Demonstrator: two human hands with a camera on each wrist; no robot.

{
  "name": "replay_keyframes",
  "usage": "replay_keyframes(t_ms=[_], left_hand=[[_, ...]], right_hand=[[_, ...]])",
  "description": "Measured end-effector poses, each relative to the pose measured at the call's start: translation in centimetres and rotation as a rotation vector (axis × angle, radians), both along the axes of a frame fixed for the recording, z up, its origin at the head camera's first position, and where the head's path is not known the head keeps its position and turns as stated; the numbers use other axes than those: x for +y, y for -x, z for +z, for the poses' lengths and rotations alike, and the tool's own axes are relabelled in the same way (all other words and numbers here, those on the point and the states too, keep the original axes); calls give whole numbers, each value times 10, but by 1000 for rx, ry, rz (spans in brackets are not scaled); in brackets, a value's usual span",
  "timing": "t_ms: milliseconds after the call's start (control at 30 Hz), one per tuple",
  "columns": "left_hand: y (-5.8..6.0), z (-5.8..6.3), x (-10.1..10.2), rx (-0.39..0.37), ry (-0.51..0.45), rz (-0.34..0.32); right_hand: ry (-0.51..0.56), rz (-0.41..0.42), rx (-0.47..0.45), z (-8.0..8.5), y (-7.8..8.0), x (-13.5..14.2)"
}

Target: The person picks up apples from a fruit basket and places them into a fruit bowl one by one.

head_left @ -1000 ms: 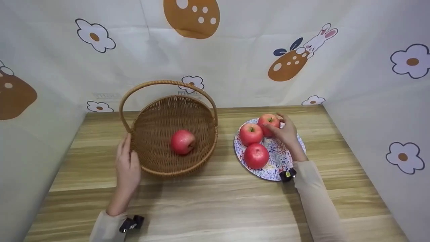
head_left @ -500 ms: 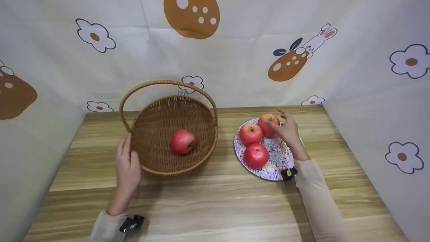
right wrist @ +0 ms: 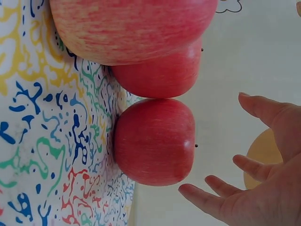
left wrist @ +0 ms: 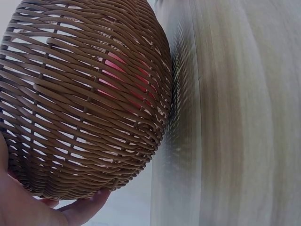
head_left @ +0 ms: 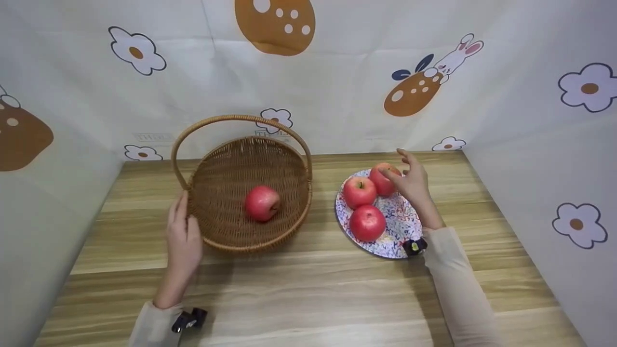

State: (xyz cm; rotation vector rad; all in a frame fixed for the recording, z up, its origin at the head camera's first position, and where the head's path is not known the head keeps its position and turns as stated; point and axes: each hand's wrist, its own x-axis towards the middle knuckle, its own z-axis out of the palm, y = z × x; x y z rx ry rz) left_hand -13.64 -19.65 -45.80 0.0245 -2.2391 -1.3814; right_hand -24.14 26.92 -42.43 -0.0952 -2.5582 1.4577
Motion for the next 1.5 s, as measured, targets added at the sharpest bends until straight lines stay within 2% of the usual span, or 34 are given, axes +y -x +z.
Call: replay_keyframes(t_ms=[367, 767, 1133, 1500], left_hand=[[-1, 0, 0, 13, 9, 14], [-2, 1, -1, -17, 2, -1], [-2, 2, -1, -19, 12, 3], [0, 0, -2, -1, 2, 10]], right_hand=[[-11, 18, 57, 10, -1, -10], [0, 29, 61, 19, -8, -25], [1, 113, 97, 26, -18, -41], [-23, 160, 101, 34, -30, -56]])
